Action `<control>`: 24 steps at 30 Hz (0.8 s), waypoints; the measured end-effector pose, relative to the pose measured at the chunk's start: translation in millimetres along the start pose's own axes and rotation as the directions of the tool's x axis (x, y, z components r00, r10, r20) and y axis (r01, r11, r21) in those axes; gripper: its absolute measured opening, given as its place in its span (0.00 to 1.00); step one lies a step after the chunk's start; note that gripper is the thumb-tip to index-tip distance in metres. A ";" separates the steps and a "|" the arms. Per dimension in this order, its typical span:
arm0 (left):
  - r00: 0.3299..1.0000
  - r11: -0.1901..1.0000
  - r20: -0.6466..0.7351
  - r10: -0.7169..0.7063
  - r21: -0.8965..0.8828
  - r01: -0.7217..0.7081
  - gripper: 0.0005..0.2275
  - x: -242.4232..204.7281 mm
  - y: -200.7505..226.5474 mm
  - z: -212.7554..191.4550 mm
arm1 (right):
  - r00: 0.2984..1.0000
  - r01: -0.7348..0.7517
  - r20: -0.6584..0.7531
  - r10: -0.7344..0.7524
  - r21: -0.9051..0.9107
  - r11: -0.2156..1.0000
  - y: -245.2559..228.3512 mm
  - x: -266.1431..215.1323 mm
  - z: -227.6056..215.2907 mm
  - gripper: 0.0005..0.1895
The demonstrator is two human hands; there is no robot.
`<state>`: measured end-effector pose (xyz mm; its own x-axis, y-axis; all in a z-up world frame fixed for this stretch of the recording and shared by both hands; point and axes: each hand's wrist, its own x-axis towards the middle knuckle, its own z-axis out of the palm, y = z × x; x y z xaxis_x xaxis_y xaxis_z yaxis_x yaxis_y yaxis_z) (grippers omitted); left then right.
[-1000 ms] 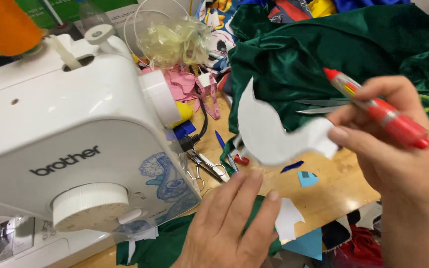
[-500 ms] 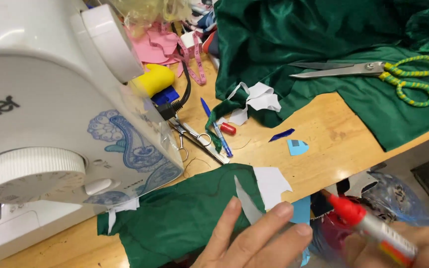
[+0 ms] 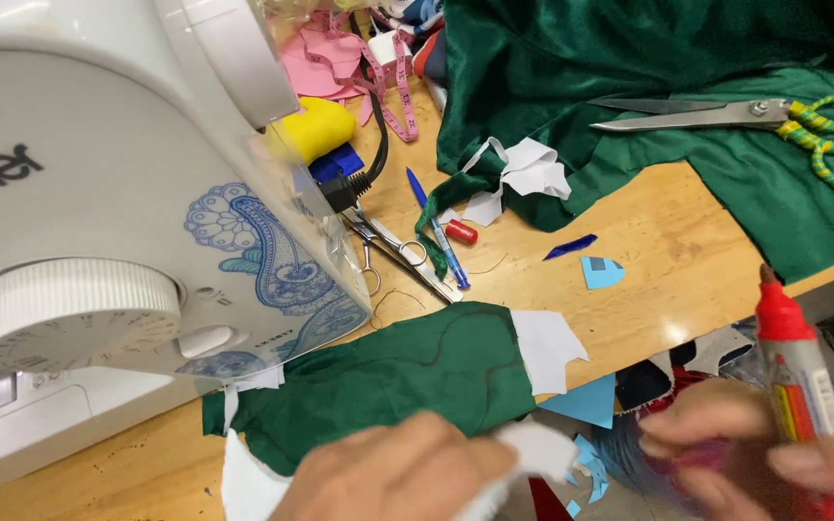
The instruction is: The person places a paper pattern onto a piece of green fabric and traces its outline using a red marker. The person adjusts the pattern and fabric as needed to complete the marking process.
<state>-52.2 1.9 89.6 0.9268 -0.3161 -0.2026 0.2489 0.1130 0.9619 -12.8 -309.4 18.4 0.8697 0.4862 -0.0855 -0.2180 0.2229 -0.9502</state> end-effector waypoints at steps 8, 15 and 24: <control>0.987 0.708 0.147 -0.069 0.704 -0.056 0.13 66.5 -20.4 -64.9 | 0.690 0.125 -0.287 -0.664 -0.857 0.499 44.9 35.2 79.9 0.15; 0.989 0.765 0.060 -0.133 0.641 0.064 0.11 91.2 -30.3 -59.9 | 0.751 0.170 -0.158 -0.642 -0.892 0.418 65.9 48.6 63.2 0.12; 0.938 0.772 -0.083 -0.336 0.546 0.325 0.12 102.7 -34.1 -51.9 | 0.896 -0.412 -0.444 0.029 -0.803 0.431 140.4 37.0 -4.1 0.29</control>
<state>49.1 14.4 26.5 0.8091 -0.2561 -0.5290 0.3399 -0.5303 0.7767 -9.4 -263.5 -119.4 0.9692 0.0667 -0.2370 -0.0966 -0.7824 -0.6152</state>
